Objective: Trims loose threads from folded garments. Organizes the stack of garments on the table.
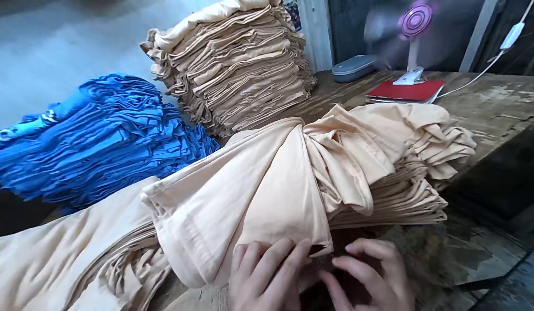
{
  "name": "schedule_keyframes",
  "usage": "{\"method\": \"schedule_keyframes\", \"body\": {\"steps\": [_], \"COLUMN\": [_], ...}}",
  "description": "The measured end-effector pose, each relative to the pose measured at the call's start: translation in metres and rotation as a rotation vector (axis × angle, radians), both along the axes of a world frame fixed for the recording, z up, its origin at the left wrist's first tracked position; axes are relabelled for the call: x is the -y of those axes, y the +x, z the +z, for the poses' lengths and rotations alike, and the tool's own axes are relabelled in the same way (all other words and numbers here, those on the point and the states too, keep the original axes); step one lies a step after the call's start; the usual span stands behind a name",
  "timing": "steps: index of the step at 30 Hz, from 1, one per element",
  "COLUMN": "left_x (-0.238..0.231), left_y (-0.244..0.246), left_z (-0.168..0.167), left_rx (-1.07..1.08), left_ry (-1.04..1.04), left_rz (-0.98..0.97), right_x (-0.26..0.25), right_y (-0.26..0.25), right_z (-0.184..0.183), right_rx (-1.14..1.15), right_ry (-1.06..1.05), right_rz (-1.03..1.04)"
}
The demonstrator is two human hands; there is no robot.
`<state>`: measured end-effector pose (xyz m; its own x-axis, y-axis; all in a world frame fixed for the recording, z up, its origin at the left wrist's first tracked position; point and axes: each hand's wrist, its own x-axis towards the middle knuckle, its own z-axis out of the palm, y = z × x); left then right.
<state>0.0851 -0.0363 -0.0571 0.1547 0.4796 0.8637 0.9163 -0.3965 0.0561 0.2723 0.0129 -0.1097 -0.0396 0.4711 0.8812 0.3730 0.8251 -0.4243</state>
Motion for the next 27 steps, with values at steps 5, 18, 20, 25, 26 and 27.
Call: {"method": "schedule_keyframes", "body": {"steps": [5,18,20,25,26,27], "left_x": [0.003,0.002,0.005,0.004,0.002,0.001], "left_y": [-0.002,-0.02,-0.027,-0.025,-0.024,-0.024], "left_z": [-0.003,0.004,0.004,0.0,-0.001,-0.001], "left_rx": [-0.008,0.026,-0.013,-0.104,-0.102,-0.098], "left_ry": [-0.011,-0.019,-0.025,0.028,0.035,0.034], "left_rz": [-0.019,0.016,0.021,0.044,0.031,0.018], "right_x": [-0.02,-0.007,-0.001,0.004,0.006,0.008], "right_y": [-0.007,0.002,-0.009,-0.033,-0.032,-0.03], "right_z": [-0.007,-0.013,-0.013,-0.014,-0.014,-0.014], "right_rx": [-0.004,0.062,0.02,-0.121,-0.125,-0.114], "right_ry": [0.211,0.12,0.08,-0.01,-0.02,-0.023], "right_rz": [-0.225,0.007,-0.075,-0.055,-0.022,0.013]}}
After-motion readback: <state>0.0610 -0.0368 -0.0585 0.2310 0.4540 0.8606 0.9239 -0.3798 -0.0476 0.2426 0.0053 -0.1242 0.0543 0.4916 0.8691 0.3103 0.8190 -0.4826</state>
